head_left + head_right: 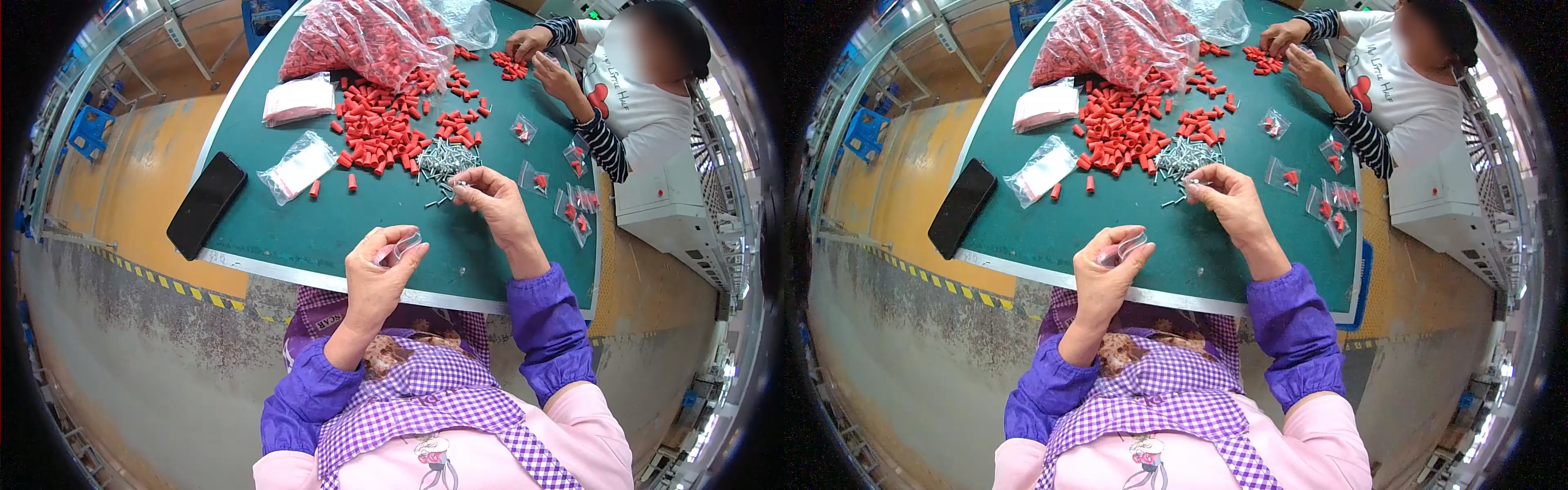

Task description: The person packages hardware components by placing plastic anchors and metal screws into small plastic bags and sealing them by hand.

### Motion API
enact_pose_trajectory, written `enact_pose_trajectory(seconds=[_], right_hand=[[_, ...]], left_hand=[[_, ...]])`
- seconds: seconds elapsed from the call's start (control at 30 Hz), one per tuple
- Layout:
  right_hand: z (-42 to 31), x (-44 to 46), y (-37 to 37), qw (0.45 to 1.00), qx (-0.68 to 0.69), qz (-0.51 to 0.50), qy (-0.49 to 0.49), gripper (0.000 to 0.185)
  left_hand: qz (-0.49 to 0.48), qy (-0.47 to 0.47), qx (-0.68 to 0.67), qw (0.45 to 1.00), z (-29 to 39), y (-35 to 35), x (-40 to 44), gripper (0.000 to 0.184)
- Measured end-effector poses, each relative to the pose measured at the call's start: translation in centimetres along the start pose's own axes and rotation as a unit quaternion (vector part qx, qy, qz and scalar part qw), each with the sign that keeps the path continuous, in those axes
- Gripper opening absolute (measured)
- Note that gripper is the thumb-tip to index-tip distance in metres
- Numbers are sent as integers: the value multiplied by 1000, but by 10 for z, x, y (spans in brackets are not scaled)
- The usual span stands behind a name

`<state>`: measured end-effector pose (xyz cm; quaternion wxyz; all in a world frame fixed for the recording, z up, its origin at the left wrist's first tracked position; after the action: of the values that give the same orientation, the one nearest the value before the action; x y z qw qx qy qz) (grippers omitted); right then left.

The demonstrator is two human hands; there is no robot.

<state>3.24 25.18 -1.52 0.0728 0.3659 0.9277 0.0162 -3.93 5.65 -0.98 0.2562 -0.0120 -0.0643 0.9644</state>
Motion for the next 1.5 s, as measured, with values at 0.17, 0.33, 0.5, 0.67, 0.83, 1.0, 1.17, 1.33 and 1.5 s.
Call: enact_pose_trajectory(seconds=[0.17,0.33,0.5,0.67,0.83,1.0,1.17,1.33,1.5], right_hand=[[-4,-2,-6,998,60,-1,4,14],[1,5,-6,994,111,-3,-20,12],[-51,-29,-37,994,60,-58,71,12],[-110,-70,-82,854,-307,-129,400,15],[-109,-92,-116,711,-473,-192,484,20],[-106,-86,-113,711,-480,-209,469,23],[-105,-88,-118,715,-479,-220,459,22],[-97,-92,-130,684,-510,-264,449,21],[-97,-83,-127,731,-480,-259,411,22]], left_hand=[[-9,50,-5,999,-12,-2,2,21],[2,23,14,1000,-10,-1,5,23],[8,16,38,999,-8,2,8,25],[12,-25,37,999,-5,1,8,22],[8,-49,98,994,4,2,8,12],[15,-72,95,993,5,5,8,10],[38,-62,130,989,3,8,11,18],[41,-108,162,980,14,7,11,17],[27,-128,190,973,14,5,11,17]])
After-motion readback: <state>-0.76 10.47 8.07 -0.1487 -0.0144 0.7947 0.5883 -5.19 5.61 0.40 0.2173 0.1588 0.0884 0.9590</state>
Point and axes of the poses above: each hand's wrist, its own x-axis towards the middle knuckle, its own y-axis out of the back of the hand, z = x × y, the point moved 10 cm from there along x, towards the middle knuckle, and after that the axes turned 8 degrees about z, right-handed, at the moved point
